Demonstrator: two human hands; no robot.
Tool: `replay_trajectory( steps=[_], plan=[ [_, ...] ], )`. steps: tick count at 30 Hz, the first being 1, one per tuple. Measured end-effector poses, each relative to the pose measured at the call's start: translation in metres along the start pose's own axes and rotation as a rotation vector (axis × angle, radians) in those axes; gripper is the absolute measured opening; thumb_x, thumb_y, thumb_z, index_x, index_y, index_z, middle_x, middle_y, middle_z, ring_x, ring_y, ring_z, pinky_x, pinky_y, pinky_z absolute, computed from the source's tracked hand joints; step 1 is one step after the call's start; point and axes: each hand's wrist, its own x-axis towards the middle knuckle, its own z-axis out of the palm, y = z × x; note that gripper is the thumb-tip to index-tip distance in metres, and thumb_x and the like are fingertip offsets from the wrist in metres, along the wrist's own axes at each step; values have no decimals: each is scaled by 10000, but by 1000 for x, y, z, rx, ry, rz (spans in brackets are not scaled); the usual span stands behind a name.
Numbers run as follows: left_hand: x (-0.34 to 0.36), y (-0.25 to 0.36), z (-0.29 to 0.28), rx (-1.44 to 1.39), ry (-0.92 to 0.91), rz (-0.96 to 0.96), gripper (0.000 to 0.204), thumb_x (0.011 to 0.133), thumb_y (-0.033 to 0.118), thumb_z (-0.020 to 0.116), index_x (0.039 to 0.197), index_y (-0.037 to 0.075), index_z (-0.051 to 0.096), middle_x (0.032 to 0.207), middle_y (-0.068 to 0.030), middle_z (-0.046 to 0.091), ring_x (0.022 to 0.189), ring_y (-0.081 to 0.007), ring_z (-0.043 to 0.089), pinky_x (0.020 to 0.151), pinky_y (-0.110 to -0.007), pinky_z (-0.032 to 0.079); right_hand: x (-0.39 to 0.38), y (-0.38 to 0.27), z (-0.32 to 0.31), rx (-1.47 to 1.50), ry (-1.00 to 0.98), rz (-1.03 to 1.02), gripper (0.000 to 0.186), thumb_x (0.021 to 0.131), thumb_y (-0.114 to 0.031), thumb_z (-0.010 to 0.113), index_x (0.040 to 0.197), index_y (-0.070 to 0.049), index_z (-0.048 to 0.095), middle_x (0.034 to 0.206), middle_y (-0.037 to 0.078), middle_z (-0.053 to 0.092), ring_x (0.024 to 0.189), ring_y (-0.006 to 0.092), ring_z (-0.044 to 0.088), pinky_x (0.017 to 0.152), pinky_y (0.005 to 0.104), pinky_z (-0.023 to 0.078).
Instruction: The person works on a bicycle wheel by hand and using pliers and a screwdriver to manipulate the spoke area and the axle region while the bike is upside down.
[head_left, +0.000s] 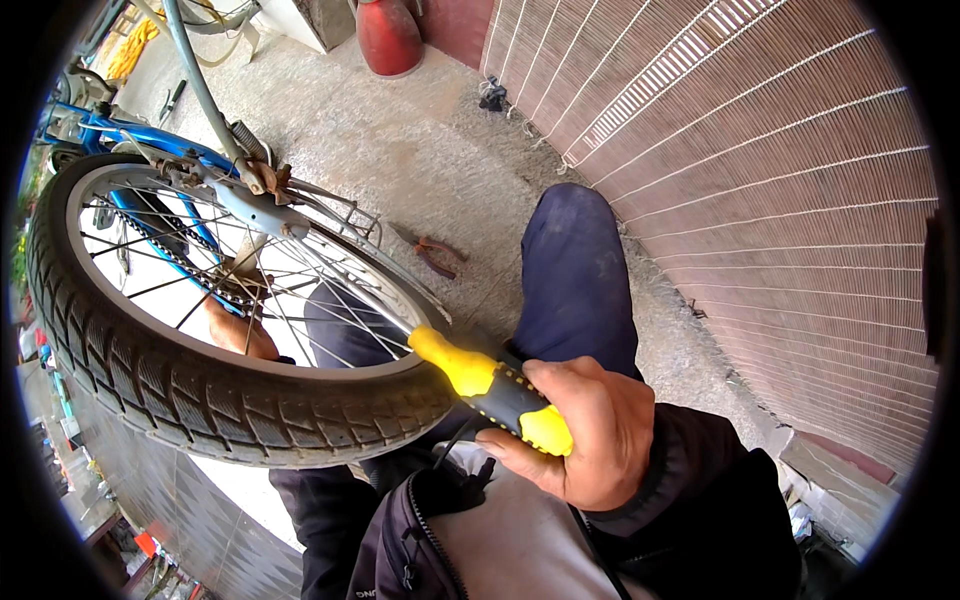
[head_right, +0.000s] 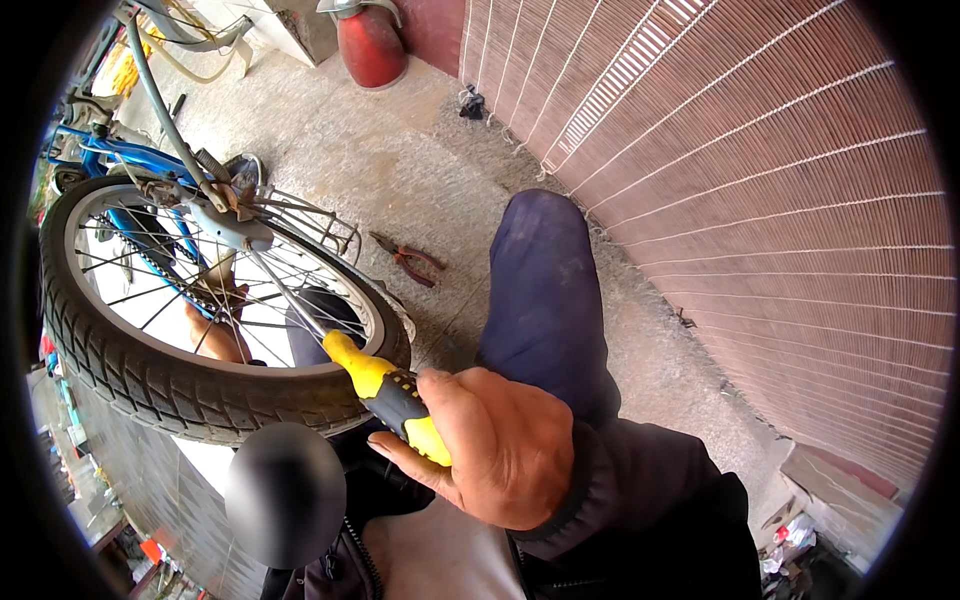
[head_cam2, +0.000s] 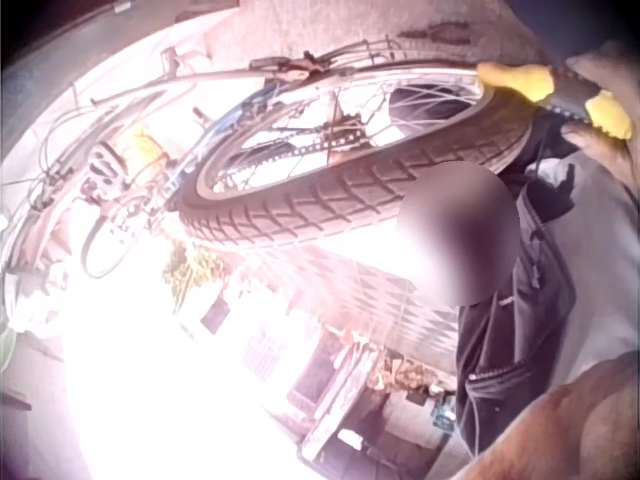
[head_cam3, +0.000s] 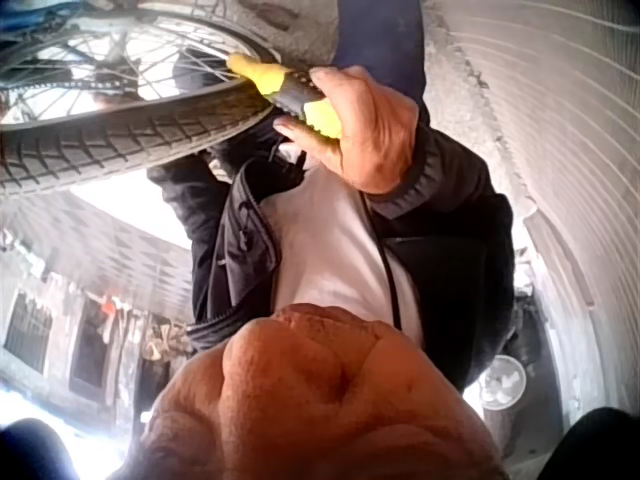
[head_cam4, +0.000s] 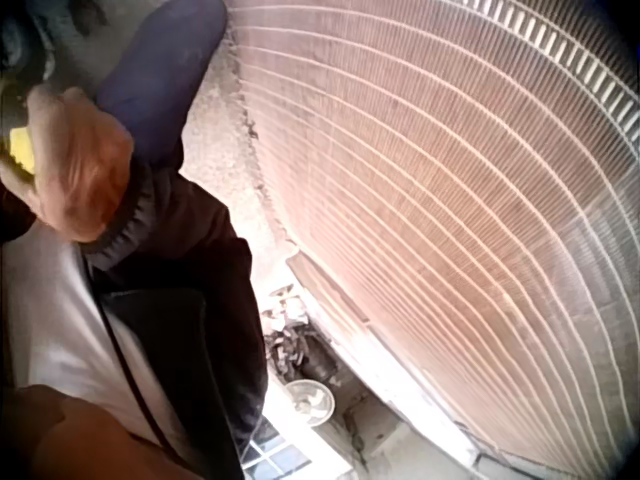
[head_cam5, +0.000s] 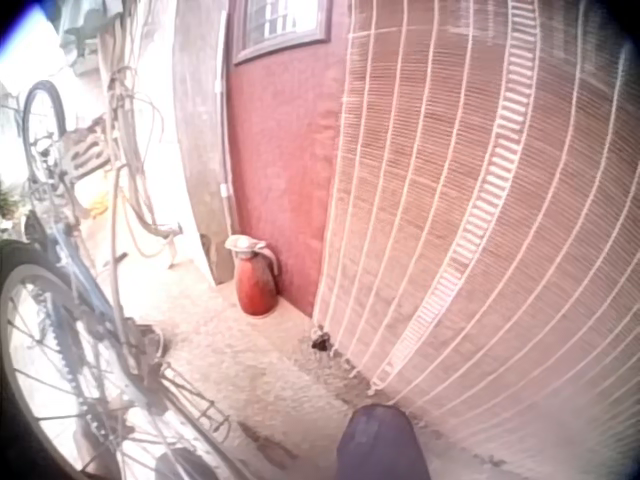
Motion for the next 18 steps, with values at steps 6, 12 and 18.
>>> replay_trajectory(
  steps=[6,12,18],
  plan=[
    [-6,1,5,58,-20,23,446,941,369,433,1091,-24,582,928,-162,668,767,-275,674,692,-360,562,2,3,1,172,-38,-14,614,711,-98,785,1222,6,461,858,137,581,667,243,613,531,314,511],
    [-8,1,8,105,-7,72,433,954,356,407,1109,-14,571,954,-163,660,795,-266,671,687,-368,561,-2,8,1,72,-7,-69,638,698,-72,798,1225,43,457,830,144,589,650,242,623,530,310,518],
    [-10,6,5,86,-53,47,458,959,367,373,1130,-11,565,951,-152,659,826,-259,660,732,-379,535,3,6,-5,29,-64,47,552,712,-143,819,1129,46,511,737,117,556,557,245,589,493,313,492]
  ],
)
